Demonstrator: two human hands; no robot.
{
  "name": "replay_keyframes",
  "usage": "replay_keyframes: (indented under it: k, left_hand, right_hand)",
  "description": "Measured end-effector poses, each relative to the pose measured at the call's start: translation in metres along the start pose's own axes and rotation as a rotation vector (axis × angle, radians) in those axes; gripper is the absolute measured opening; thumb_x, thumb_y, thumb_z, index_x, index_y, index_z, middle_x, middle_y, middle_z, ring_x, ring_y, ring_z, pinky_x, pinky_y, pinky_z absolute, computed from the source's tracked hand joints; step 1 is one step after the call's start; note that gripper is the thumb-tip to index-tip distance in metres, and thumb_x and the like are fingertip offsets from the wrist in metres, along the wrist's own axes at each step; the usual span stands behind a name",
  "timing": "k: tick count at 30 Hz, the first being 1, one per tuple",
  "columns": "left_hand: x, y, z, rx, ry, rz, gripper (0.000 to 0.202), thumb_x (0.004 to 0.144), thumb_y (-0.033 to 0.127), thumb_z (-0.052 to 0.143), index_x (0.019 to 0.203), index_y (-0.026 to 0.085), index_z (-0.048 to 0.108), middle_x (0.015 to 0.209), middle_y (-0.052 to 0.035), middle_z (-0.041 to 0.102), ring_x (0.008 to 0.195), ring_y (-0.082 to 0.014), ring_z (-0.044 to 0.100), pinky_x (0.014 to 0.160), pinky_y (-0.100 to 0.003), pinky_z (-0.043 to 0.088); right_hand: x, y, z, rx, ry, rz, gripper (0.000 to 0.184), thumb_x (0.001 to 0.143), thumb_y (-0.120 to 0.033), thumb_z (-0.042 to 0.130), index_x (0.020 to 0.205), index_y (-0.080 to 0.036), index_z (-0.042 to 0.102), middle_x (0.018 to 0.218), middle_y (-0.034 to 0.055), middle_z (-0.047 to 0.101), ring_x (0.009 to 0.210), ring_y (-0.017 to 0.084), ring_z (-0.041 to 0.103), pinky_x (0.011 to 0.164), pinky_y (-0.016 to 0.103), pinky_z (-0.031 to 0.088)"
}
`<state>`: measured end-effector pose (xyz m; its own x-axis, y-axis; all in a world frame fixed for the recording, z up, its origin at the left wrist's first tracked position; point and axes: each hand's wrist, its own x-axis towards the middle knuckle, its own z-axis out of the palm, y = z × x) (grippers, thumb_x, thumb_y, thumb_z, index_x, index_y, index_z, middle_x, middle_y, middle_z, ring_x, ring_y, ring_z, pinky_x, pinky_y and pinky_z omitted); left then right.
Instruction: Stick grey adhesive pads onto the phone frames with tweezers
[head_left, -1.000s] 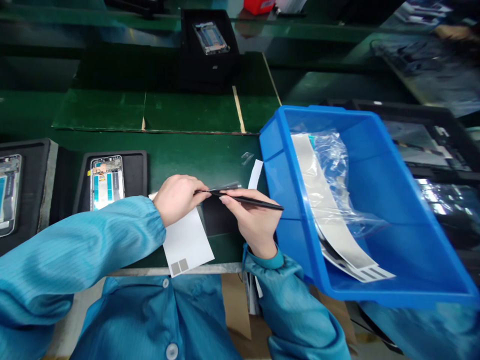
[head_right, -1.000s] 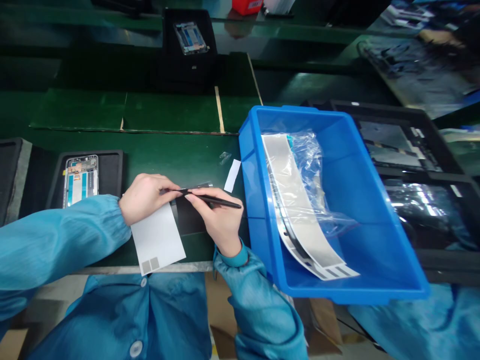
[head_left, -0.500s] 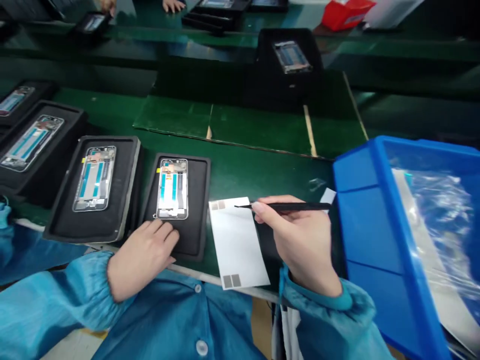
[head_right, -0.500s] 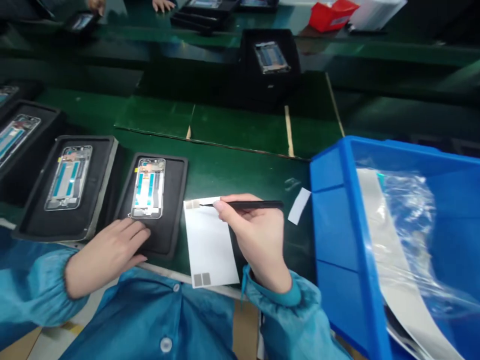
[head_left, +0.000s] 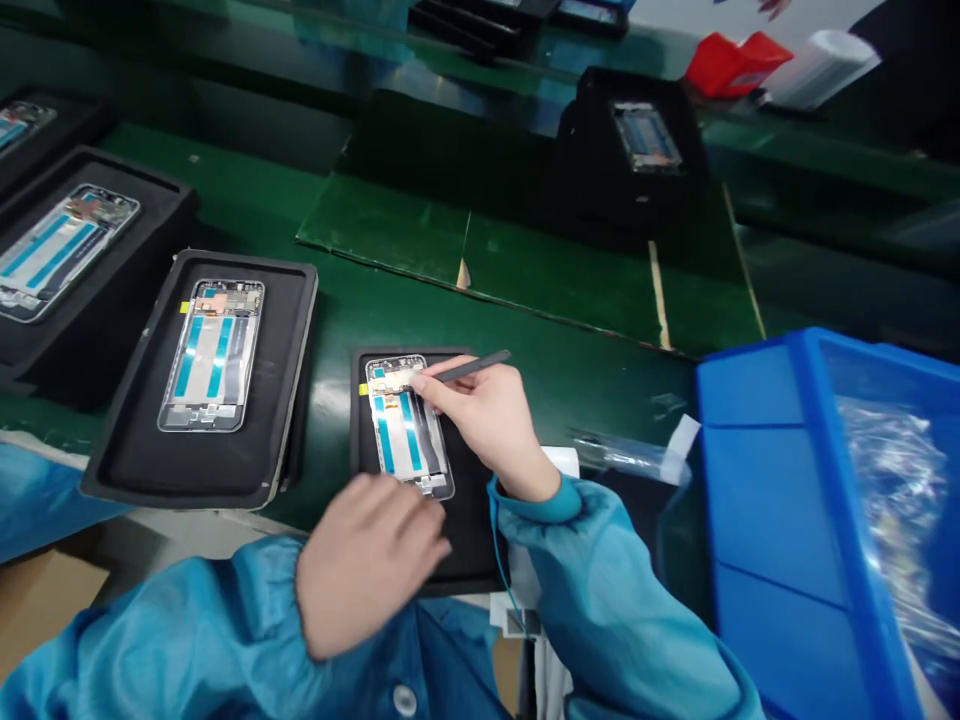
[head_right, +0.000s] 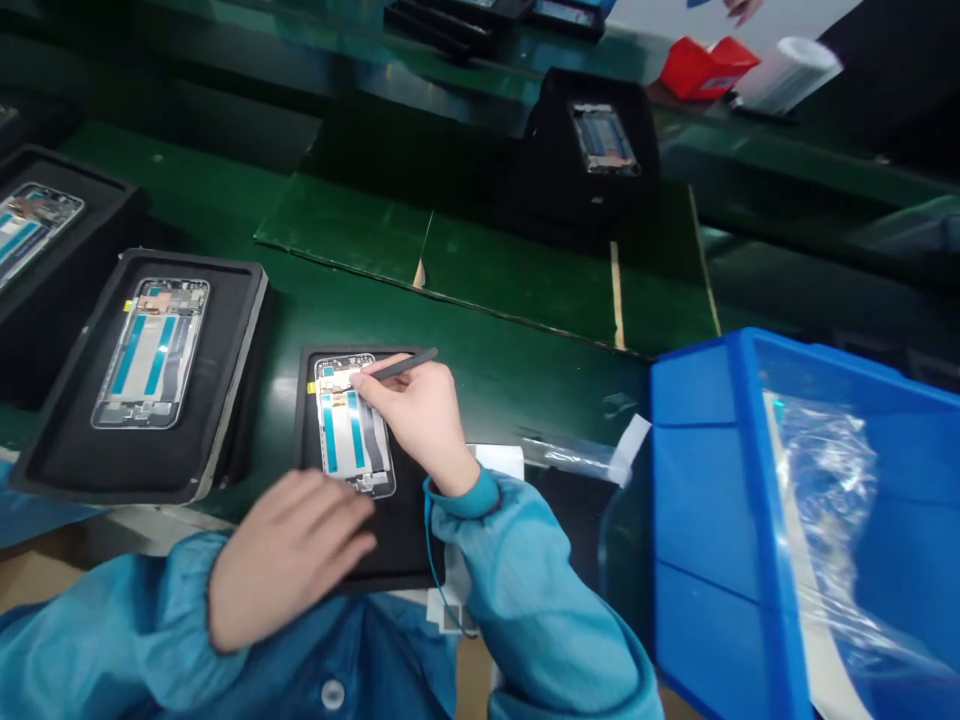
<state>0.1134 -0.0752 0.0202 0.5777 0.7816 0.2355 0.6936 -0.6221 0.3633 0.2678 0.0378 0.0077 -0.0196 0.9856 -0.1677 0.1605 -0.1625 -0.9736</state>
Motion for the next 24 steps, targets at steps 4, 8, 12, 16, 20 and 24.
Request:
replay_keyframes:
  k: [4,8,12,16,20,24]
  left_hand:
    - [0.016,-0.031,-0.003,0.203,0.083,-0.339,0.032,0.095,0.023,0.058,0.123,0.008,0.059,0.104,-0.0139,0.063,0.092,-0.0278,0.055,0.079,-0.042,0.048]
    - [0.022,-0.040,0.011,0.233,0.107,-0.401,0.044,0.094,0.027,0.058,0.133,0.006,0.055,0.110,-0.0163,0.059,0.094,-0.0291,0.053,0.081,-0.042,0.049]
    - [0.023,-0.039,0.019,0.222,0.125,-0.424,0.047,0.094,0.029,0.057,0.135,0.005,0.054,0.112,-0.0173,0.057,0.094,-0.0291,0.052,0.082,-0.043,0.050]
    - [0.023,-0.040,0.019,0.220,0.133,-0.425,0.047,0.094,0.028,0.057,0.135,0.005,0.054,0.112,-0.0177,0.056,0.095,-0.0289,0.052,0.082,-0.043,0.051]
    - [0.024,-0.041,0.019,0.224,0.133,-0.422,0.047,0.094,0.028,0.056,0.135,0.004,0.054,0.113,-0.0181,0.055,0.096,-0.0289,0.052,0.083,-0.043,0.051]
    - [0.024,-0.040,0.019,0.224,0.136,-0.419,0.047,0.094,0.028,0.056,0.135,0.004,0.055,0.113,-0.0184,0.054,0.097,-0.0291,0.052,0.084,-0.043,0.051]
  right_hand:
    - [0.010,0.000,0.003,-0.039,-0.059,0.036,0.032,0.070,-0.044,0.085,0.077,-0.014,0.075,0.062,0.0028,0.068,0.054,0.014,0.060,0.052,0.027,0.048]
    - [0.017,-0.002,0.003,-0.009,-0.099,0.055,0.033,0.069,-0.043,0.085,0.075,-0.014,0.074,0.061,0.0021,0.067,0.052,0.012,0.057,0.051,0.026,0.047]
    - [0.020,-0.004,0.002,0.004,-0.144,0.080,0.031,0.069,-0.041,0.086,0.074,-0.013,0.074,0.062,0.0019,0.067,0.051,0.011,0.055,0.050,0.026,0.047]
    - [0.021,-0.002,0.001,0.016,-0.137,0.073,0.029,0.069,-0.039,0.086,0.075,-0.014,0.074,0.064,0.0024,0.069,0.051,0.012,0.057,0.051,0.026,0.048]
    - [0.021,0.001,0.001,0.003,-0.133,0.058,0.028,0.070,-0.039,0.085,0.076,-0.014,0.074,0.066,0.0035,0.071,0.055,0.014,0.062,0.052,0.027,0.050]
    - [0.021,0.003,0.000,-0.009,-0.129,0.048,0.027,0.071,-0.039,0.085,0.076,-0.015,0.075,0.072,0.0059,0.074,0.063,0.017,0.067,0.056,0.028,0.053]
